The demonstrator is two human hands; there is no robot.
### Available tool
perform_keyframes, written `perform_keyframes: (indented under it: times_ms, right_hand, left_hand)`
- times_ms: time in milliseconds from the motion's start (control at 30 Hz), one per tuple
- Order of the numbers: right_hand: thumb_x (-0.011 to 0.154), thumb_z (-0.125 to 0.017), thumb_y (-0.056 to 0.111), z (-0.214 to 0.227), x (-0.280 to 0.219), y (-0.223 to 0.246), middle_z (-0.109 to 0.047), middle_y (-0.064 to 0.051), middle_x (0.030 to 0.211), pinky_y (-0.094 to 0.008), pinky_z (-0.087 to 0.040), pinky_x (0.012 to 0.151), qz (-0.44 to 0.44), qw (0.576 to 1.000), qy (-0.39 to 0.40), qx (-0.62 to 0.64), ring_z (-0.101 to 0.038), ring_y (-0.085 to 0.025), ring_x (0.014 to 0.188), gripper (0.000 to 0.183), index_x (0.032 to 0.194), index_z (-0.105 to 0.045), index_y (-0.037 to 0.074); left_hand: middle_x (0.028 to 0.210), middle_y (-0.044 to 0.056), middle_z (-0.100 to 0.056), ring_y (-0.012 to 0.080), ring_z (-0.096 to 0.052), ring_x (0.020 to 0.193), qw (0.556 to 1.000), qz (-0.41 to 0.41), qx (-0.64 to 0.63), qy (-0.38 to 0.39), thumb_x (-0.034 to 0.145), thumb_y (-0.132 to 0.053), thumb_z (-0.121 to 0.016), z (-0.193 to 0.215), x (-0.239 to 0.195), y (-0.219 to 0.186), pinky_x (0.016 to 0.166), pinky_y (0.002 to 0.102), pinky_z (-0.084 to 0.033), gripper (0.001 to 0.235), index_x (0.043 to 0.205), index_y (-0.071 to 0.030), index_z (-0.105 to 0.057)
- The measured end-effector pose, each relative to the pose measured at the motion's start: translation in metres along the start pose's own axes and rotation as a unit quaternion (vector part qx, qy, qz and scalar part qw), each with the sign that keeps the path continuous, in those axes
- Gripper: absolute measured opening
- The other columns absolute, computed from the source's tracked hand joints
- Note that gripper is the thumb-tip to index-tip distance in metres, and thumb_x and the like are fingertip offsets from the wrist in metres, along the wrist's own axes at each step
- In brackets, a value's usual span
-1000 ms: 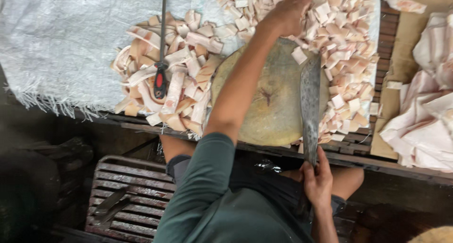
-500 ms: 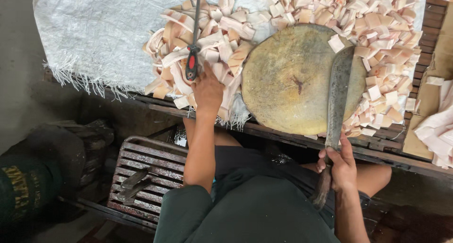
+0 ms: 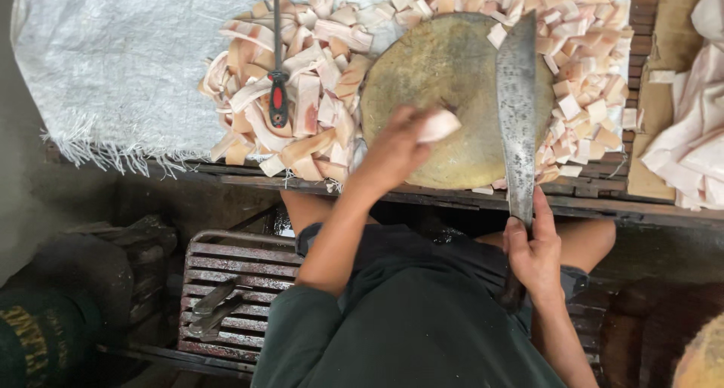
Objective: The person slices strips of pork skin into small square pieces using a large knife on a wooden cutting board, handling the skin pieces one at a time and moving the cut pieces to the side.
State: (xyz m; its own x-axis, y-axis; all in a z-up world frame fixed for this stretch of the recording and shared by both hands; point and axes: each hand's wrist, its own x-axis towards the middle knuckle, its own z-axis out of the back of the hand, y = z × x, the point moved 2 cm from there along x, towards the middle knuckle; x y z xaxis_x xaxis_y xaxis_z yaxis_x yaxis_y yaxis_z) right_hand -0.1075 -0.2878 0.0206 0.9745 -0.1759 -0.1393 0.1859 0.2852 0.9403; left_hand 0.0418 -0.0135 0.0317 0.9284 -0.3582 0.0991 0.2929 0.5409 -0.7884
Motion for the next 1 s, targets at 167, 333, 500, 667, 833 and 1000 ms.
perform_keyframes:
  times_ms: [167, 333, 500, 667, 833, 1000]
  right_hand:
    - [0.099, -0.061, 0.011, 0.004, -0.003, 0.001, -0.070, -0.029, 0.084, -0.045, -0.055, 0.070, 0.017, 0.968, 0.015, -0.252, -0.070, -0.040, 0.077, 0.062, 0.158, -0.044, 0.008]
    - [0.102, -0.062, 0.011, 0.020, -0.012, 0.014, -0.071, -0.032, 0.096, -0.050, -0.057, 0.071, 0.106, 0.943, -0.020, -0.315, -0.071, -0.048, 0.086, 0.057, 0.157, -0.047, 0.008]
    - [0.111, -0.060, 0.007, 0.031, -0.028, 0.019, -0.069, -0.023, 0.091, -0.050, -0.056, 0.061, 0.238, 0.929, -0.146, -0.243, -0.069, -0.036, 0.070, 0.054, 0.159, -0.037, 0.007]
    - [0.095, -0.063, 0.005, 0.017, -0.019, 0.004, -0.072, -0.025, 0.088, -0.055, -0.054, 0.058, 0.145, 0.897, 0.052, -0.414, -0.068, -0.044, 0.066, 0.065, 0.157, -0.043, 0.010]
    - [0.098, -0.063, 0.009, 0.027, -0.017, 0.017, -0.070, -0.027, 0.090, -0.050, -0.056, 0.063, 0.144, 0.932, -0.011, -0.332, -0.069, -0.043, 0.071, 0.062, 0.158, -0.046, 0.012]
    - [0.105, -0.063, 0.009, 0.043, -0.033, 0.039, -0.070, -0.026, 0.088, -0.043, -0.057, 0.063, 0.136, 0.939, -0.083, -0.305, -0.073, -0.038, 0.074, 0.054, 0.156, -0.049, 0.005]
  left_hand:
    - [0.122, 0.015, -0.060, 0.0388, -0.056, 0.118, 0.982, -0.044, 0.185, 0.002, 0.084, -0.024, -0.073, -0.066, 0.013, -0.003, 0.101, 0.050, -0.046, 0.047, 0.126, -0.004, -0.062]
    - [0.126, 0.015, -0.064, 0.0372, -0.057, 0.120, 0.993, -0.029, 0.115, 0.008, 0.084, -0.022, -0.072, -0.058, -0.004, 0.020, 0.102, 0.050, -0.044, 0.047, 0.127, -0.005, -0.064]
    - [0.124, 0.015, -0.066, 0.0365, -0.057, 0.121, 0.993, -0.040, 0.114, -0.004, 0.086, -0.023, -0.072, -0.058, -0.007, 0.018, 0.104, 0.048, -0.045, 0.044, 0.125, -0.004, -0.063]
    - [0.121, 0.016, -0.067, 0.0372, -0.059, 0.119, 0.993, -0.027, 0.119, 0.002, 0.085, -0.023, -0.073, -0.056, -0.010, 0.017, 0.102, 0.048, -0.047, 0.043, 0.122, -0.004, -0.063]
    - [0.109, 0.016, -0.068, 0.0380, -0.062, 0.110, 0.993, -0.027, 0.108, -0.024, 0.082, -0.021, -0.073, -0.061, -0.005, 0.012, 0.096, 0.049, -0.050, 0.035, 0.113, -0.006, -0.065]
    - [0.100, 0.012, -0.066, 0.0352, -0.063, 0.104, 0.989, -0.053, 0.129, -0.041, 0.084, -0.017, -0.072, -0.063, -0.004, 0.007, 0.094, 0.047, -0.052, 0.020, 0.100, -0.008, -0.064]
